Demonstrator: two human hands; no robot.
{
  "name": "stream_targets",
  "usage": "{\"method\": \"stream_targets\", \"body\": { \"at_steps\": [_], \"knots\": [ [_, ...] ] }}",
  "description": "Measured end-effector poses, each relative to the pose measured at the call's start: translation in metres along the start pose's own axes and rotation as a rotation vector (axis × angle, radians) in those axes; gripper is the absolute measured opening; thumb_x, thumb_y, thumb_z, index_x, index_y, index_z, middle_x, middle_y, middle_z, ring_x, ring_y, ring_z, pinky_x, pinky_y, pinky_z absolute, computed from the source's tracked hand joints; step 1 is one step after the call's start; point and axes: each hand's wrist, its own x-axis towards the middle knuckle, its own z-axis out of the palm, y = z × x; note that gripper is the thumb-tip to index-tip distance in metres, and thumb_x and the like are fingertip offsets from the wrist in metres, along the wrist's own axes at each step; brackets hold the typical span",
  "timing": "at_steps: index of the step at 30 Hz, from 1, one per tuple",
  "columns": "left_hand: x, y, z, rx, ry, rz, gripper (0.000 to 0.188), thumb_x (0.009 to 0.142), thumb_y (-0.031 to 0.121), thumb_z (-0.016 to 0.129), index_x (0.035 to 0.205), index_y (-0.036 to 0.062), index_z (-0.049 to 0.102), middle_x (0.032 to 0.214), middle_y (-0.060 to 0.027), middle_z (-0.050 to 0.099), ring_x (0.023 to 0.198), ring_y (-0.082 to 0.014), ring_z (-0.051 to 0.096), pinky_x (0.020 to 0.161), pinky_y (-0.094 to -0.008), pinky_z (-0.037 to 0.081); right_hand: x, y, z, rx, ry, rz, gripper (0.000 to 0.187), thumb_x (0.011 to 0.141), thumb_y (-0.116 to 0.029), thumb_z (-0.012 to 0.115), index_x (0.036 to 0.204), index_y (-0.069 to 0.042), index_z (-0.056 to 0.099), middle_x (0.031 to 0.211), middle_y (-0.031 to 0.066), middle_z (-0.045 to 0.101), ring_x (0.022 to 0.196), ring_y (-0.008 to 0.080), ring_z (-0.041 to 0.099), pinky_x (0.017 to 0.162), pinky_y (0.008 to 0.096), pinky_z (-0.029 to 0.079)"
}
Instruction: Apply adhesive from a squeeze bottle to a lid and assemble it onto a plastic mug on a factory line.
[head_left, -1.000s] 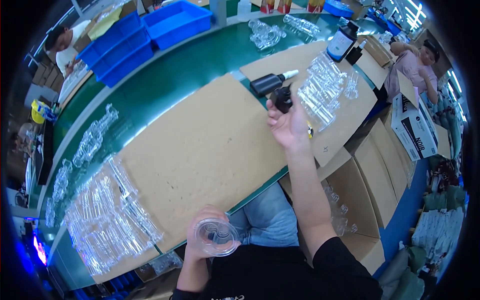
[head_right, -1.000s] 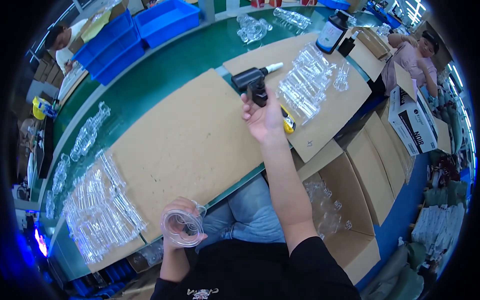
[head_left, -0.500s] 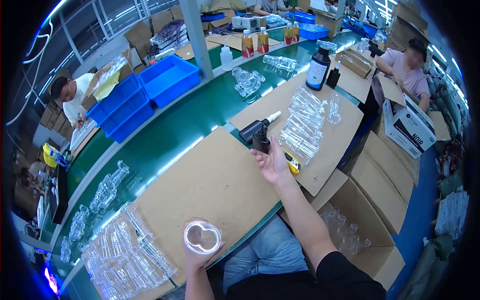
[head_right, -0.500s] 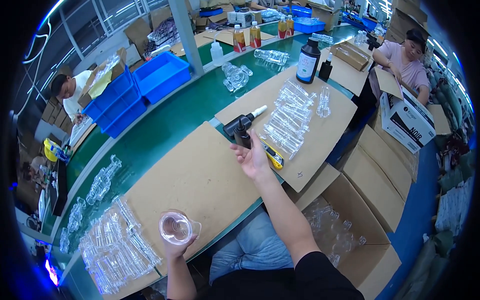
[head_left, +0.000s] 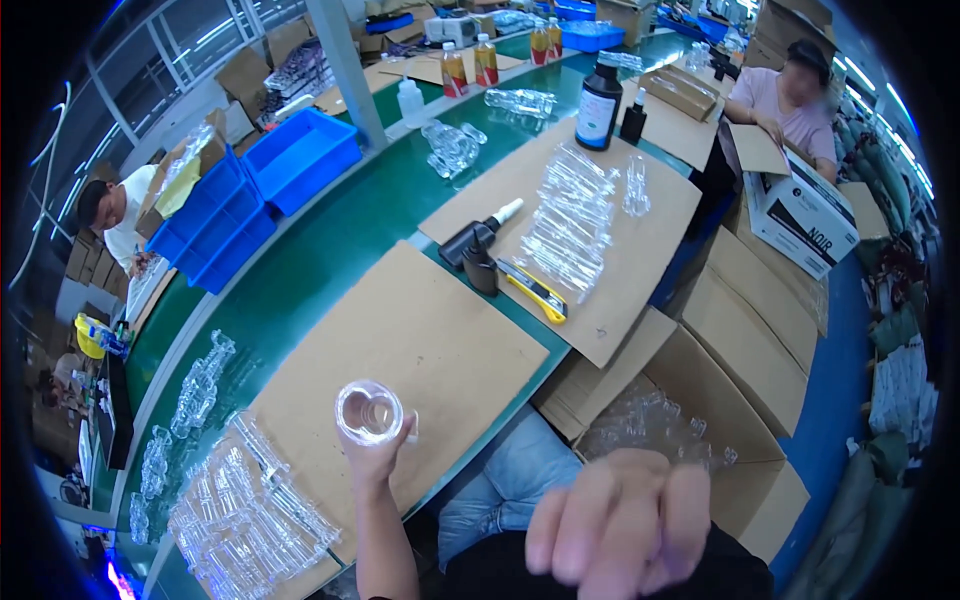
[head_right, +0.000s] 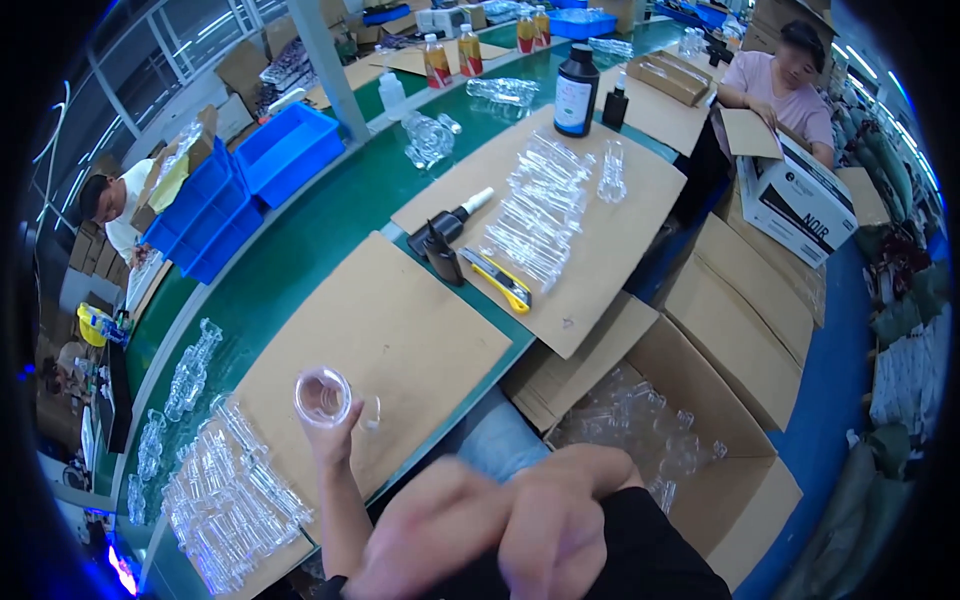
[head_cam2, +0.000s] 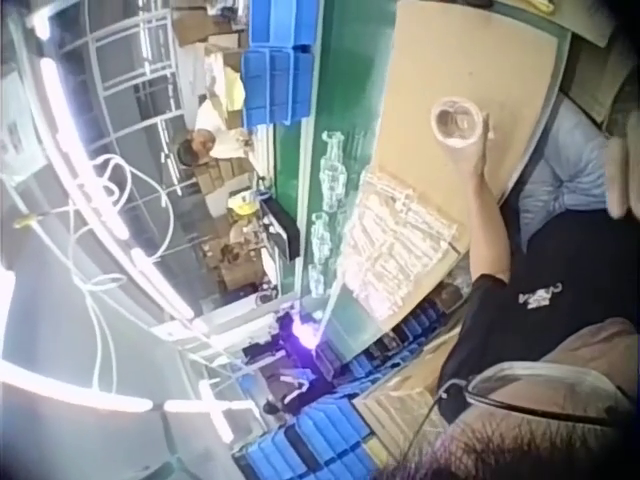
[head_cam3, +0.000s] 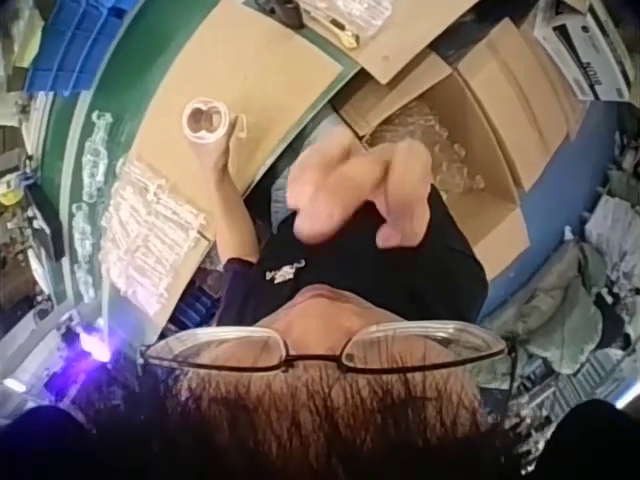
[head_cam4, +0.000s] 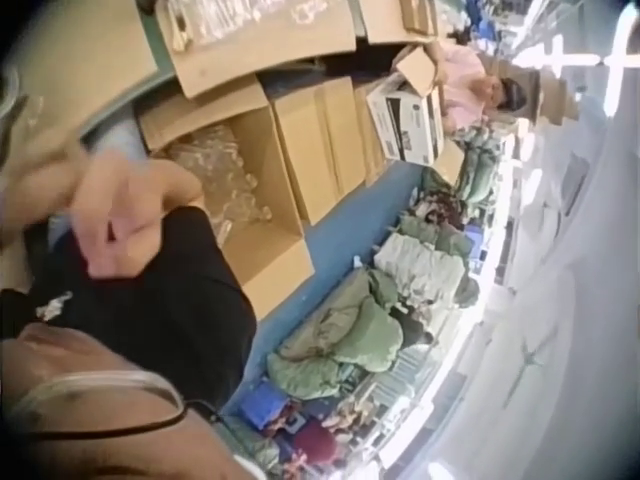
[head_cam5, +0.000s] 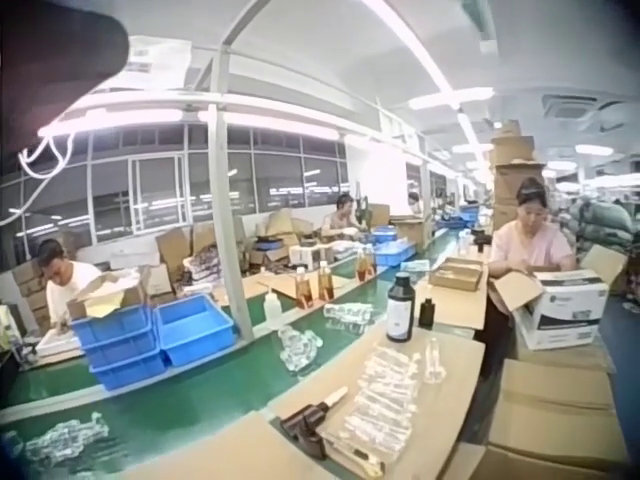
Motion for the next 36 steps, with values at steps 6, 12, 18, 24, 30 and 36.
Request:
{"method": "stream_targets", "body": {
  "at_steps": [6, 12, 18, 24, 30, 36],
  "knots": [
    [0.010, -0.016, 0.016, 0.002, -0.030, 0.054, 0.062, 0.061, 0.006, 0.084, 0.115, 0.0054, 0.052, 0.102, -0.0085, 0.059, 0.091, -0.0209, 0.058, 0.087, -0.0321, 0.046, 0.038, 0.012, -0.011, -0.039, 0.135, 0.046, 0.011, 0.092, -0.013, 0.052, 0.101, -0.011, 0.046, 0.095, 0.0161, 0.060, 0.101, 0.0326, 0.057, 0.081, 0.0475, 0.051],
    [0.027, -0.022, 0.023, -0.034, -0.041, 0.025, 0.064, 0.062, 0.003, 0.083, 0.116, 0.0056, 0.050, 0.105, -0.0084, 0.057, 0.092, -0.0200, 0.057, 0.086, -0.0309, 0.045, 0.050, 0.027, -0.016, -0.089, 0.277, 0.127, 0.013, 0.089, -0.012, 0.053, 0.100, -0.009, 0.048, 0.096, 0.0151, 0.061, 0.098, 0.0309, 0.058, 0.082, 0.0454, 0.049],
    [0.041, -0.018, 0.004, -0.032, -0.032, 0.094, 0.062, 0.059, 0.004, 0.086, 0.109, 0.0077, 0.049, 0.102, -0.0063, 0.054, 0.089, -0.0176, 0.053, 0.083, -0.0306, 0.045, 0.035, 0.023, -0.027, -0.050, 0.275, 0.195, 0.015, 0.087, -0.011, 0.054, 0.099, -0.006, 0.049, 0.098, 0.0142, 0.062, 0.095, 0.0293, 0.059, 0.084, 0.0433, 0.048],
    [0.040, -0.029, 0.019, -0.033, 0.063, 0.044, 0.076, 0.056, 0.008, 0.089, 0.114, 0.0097, 0.040, 0.103, -0.0088, 0.054, 0.091, -0.0201, 0.055, 0.082, -0.0317, 0.047, 0.202, 0.143, -0.235, -0.904, 0.156, 0.359, 0.024, 0.088, -0.012, 0.055, 0.111, -0.004, 0.053, 0.103, 0.0138, 0.063, 0.095, 0.0189, 0.060, 0.086, 0.0296, 0.048],
    [0.041, -0.049, 0.016, 0.136, 0.052, 0.236, 0.070, 0.055, 0.016, 0.090, 0.110, 0.0098, 0.046, 0.104, -0.0077, 0.052, 0.081, -0.0196, 0.057, 0.073, -0.0309, 0.050, 0.268, 0.274, -0.434, -1.749, -0.109, 0.722, 0.047, 0.086, -0.025, 0.061, 0.122, 0.003, 0.051, 0.112, 0.0190, 0.062, 0.101, 0.0268, 0.060, 0.091, 0.0341, 0.048],
    [0.040, -0.055, 0.018, 0.120, 0.100, 0.279, 0.067, 0.059, 0.024, 0.089, 0.106, 0.0117, 0.043, 0.100, -0.0069, 0.046, 0.082, -0.0188, 0.053, 0.072, -0.0298, 0.050, 0.281, 0.349, -0.486, -1.975, -0.283, 1.051, 0.075, 0.078, -0.037, 0.071, 0.131, 0.008, 0.044, 0.120, 0.0236, 0.058, 0.105, 0.0323, 0.059, 0.095, 0.0366, 0.046]
  ]
}}
